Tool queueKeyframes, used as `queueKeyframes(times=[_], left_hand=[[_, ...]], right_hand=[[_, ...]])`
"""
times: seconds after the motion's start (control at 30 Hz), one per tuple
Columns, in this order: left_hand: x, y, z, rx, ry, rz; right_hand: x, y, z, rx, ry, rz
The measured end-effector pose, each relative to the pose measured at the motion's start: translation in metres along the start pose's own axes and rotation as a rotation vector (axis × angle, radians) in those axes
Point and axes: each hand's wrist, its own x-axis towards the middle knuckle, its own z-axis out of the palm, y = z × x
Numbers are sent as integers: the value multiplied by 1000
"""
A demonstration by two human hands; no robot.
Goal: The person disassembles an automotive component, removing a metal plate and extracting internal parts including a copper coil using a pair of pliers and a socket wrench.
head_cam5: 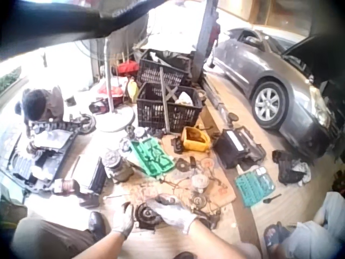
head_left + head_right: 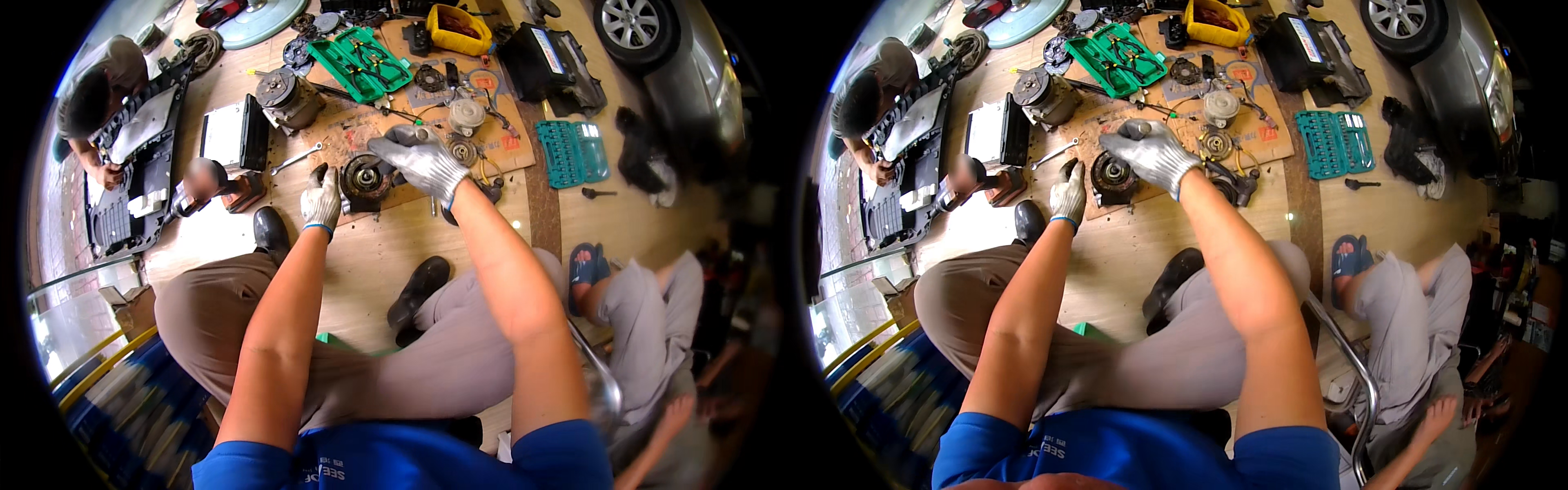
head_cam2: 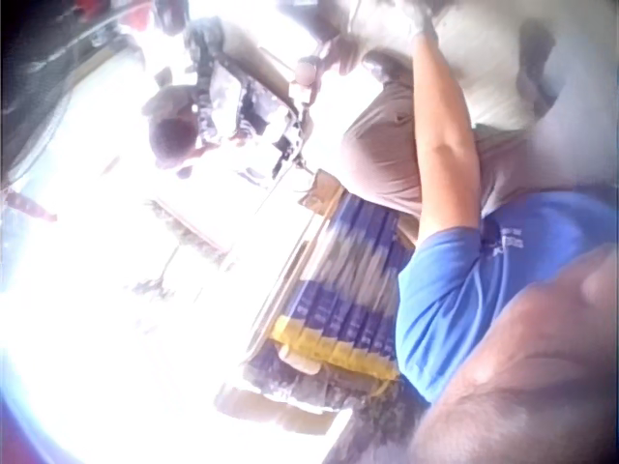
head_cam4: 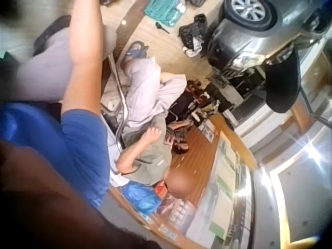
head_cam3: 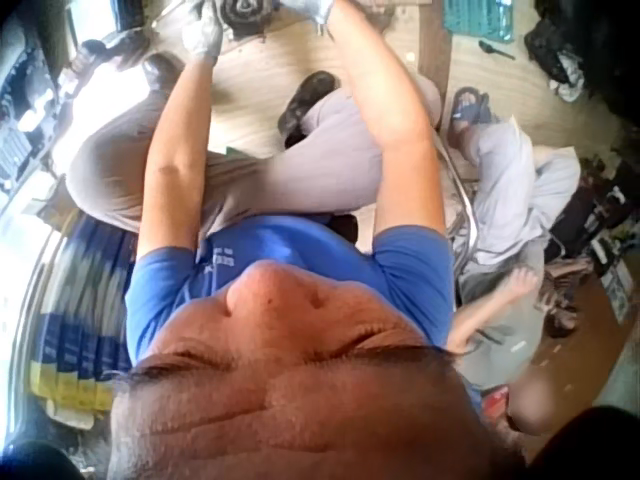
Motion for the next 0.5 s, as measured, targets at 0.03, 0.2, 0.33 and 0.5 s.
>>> queueKeyframes(times=[0.03,0.2,0.33,0.5], left_hand=[[8,-7,12,-105,2,10],[24,-22,58,45,14,104],[17,-26,67,-47,57,69],[15,-21,69,-248,110,-10]], right_hand=[[3,3,0,16,-34,57],[13,28,1,43,87,0],[4,40,1,-30,147,-112],[0,28,5,-10,87,-112]])
